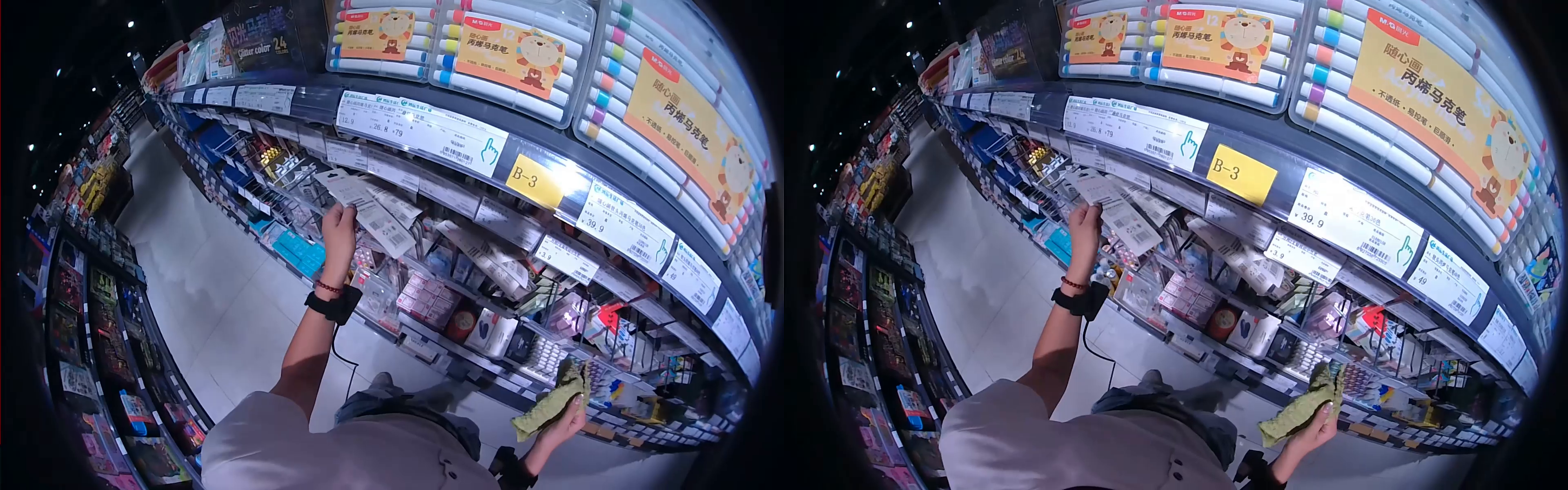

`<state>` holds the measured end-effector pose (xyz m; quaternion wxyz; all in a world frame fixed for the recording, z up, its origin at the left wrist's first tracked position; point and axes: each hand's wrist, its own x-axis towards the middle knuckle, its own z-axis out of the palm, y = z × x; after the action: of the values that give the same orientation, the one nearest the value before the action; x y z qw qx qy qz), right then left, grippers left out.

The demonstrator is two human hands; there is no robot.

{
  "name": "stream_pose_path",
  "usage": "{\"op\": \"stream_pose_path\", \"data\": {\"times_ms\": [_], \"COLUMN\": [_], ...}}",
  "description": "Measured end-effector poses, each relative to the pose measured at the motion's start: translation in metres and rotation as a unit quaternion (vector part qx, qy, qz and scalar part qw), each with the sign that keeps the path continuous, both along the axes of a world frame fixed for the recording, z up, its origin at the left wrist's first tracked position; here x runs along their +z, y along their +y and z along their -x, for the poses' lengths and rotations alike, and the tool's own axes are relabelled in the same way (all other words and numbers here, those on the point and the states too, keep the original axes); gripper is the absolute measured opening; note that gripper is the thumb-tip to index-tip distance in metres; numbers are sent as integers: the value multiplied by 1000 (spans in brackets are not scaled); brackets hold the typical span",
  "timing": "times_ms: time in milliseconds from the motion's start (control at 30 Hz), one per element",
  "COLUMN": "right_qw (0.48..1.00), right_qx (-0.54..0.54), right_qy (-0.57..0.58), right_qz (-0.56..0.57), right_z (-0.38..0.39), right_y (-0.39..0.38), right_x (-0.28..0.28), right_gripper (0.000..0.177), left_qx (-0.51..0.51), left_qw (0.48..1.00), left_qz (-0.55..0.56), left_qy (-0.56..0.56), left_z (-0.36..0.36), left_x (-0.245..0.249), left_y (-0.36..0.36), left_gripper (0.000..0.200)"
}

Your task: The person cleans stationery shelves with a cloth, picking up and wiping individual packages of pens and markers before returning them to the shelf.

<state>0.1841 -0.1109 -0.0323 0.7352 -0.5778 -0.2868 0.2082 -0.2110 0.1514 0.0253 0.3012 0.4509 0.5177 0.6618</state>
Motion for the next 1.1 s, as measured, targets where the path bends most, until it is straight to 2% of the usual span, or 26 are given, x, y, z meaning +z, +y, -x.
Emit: {"op": "stream_pose_path", "data": {"times_ms": [67,100,133,167,200,233,267,300,333,367,433,500,533,567,600,667,700,733,833,900,933,1000,1100], "right_qw": [997,992,982,975,966,939,906,863,834,868,919,938,943,947,943,948,930,878,836,781,777,767,775], "right_qx": [46,107,168,206,243,292,316,332,327,319,300,297,279,262,227,282,363,431,441,449,444,436,433], "right_qy": [-31,0,30,-1,-32,-177,-281,-382,-444,-379,-245,-165,-175,-185,-244,-144,18,179,325,433,446,470,461], "right_qz": [-47,-66,-85,-84,-82,-25,-1,11,-10,-30,-72,-69,-51,-32,4,-11,-62,-109,-43,-2,0,3,-10], "right_z": [25,41,60,77,92,107,116,125,131,136,141,144,141,139,129,125,126,125,124,126,123,116,117], "right_y": [7,10,14,18,22,29,42,55,67,73,81,86,89,92,100,104,106,106,103,97,97,98,92], "right_x": [12,21,31,28,26,43,54,64,60,56,51,54,49,45,29,29,45,57,67,83,74,50,44], "right_gripper": [32,36,41,42,44,53,58,64,67,69,73,75,76,77,77,75,72,69,64,64,64,66,63], "left_qx": [-63,-124,-169,-253,-311,-352,-426,-476,-488,-499,-488,-430,-401,-413,-426,-457,-476,-493,-461,-451,-447,-464,-500], "left_qw": [997,992,984,966,947,925,892,876,871,865,848,882,896,894,892,884,878,870,844,850,851,848,832], "left_qz": [16,25,25,-12,42,-65,-65,-64,-37,-12,-117,-147,-162,-148,-133,-86,-55,-25,-146,-188,-210,-186,-149], "left_qy": [36,21,56,48,63,126,138,49,49,49,169,127,106,88,72,37,19,-1,232,197,179,177,189], "left_z": [-30,-42,-61,-78,-96,-111,-117,-128,-131,-132,-138,-145,-148,-151,-153,-156,-158,-160,-162,-165,-166,-165,-156], "left_x": [9,-5,-3,-8,5,6,1,16,21,26,9,17,21,17,7,-7,-13,-14,-1,-7,-11,-18,-16], "left_y": [-49,-65,-85,-100,-120,-132,-142,-150,-151,-149,-141,-153,-158,-158,-158,-158,-158,-158,-151,-150,-149,-148,-148], "left_gripper": [23,23,21,18,16,15,26,40,45,51,64,47,38,38,37,34,33,32,22,19,20,18,19]}}
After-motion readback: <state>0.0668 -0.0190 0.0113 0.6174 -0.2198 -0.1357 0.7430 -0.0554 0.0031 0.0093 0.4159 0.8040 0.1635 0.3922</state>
